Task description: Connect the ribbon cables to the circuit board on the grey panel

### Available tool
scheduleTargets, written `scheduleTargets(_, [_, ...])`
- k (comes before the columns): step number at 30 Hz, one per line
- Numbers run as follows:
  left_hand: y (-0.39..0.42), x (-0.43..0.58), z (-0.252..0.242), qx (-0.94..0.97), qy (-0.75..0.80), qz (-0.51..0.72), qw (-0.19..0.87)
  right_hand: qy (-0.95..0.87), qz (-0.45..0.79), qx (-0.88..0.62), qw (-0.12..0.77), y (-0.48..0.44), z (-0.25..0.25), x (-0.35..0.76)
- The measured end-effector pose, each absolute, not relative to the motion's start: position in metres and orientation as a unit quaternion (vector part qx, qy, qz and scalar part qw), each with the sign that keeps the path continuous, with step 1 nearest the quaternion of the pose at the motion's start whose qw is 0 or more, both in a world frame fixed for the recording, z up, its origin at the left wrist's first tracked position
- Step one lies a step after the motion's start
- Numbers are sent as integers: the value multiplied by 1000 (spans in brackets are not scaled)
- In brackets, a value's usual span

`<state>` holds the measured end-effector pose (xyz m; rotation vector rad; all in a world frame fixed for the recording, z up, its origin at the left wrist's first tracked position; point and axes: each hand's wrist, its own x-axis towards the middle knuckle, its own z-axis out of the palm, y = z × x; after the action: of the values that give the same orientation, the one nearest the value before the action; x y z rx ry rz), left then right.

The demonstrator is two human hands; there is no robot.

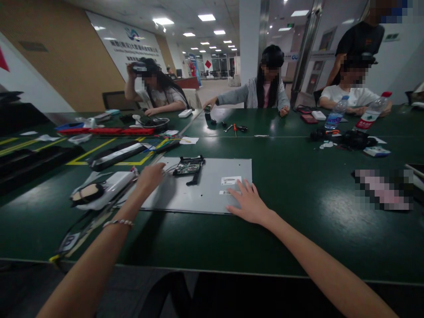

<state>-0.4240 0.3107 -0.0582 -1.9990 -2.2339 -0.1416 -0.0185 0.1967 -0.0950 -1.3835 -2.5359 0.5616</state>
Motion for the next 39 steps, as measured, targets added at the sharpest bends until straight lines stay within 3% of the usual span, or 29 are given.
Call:
scheduleTargets(5, [342, -395, -34, -692, -696, -128, 138, -857, 197, -468, 93, 196, -91, -18])
scheduleTargets(10, [381, -358, -40, -728, -654, -182, 97, -856, 195, -469, 94, 195, -92, -18])
scheduleTargets(19, [420, -355, -82, -758, -646, -82, 30, -854, 194, -474, 94, 196, -93, -20])
scheduleTargets(27, [420, -346, -76, -822, -568, -41, 16, -853, 192, -475, 97, 195, -92, -22])
scheduleTargets(39, [405, -331, -69, -771, -637, 16, 1, -853, 195, -475, 95, 197, -95, -22])
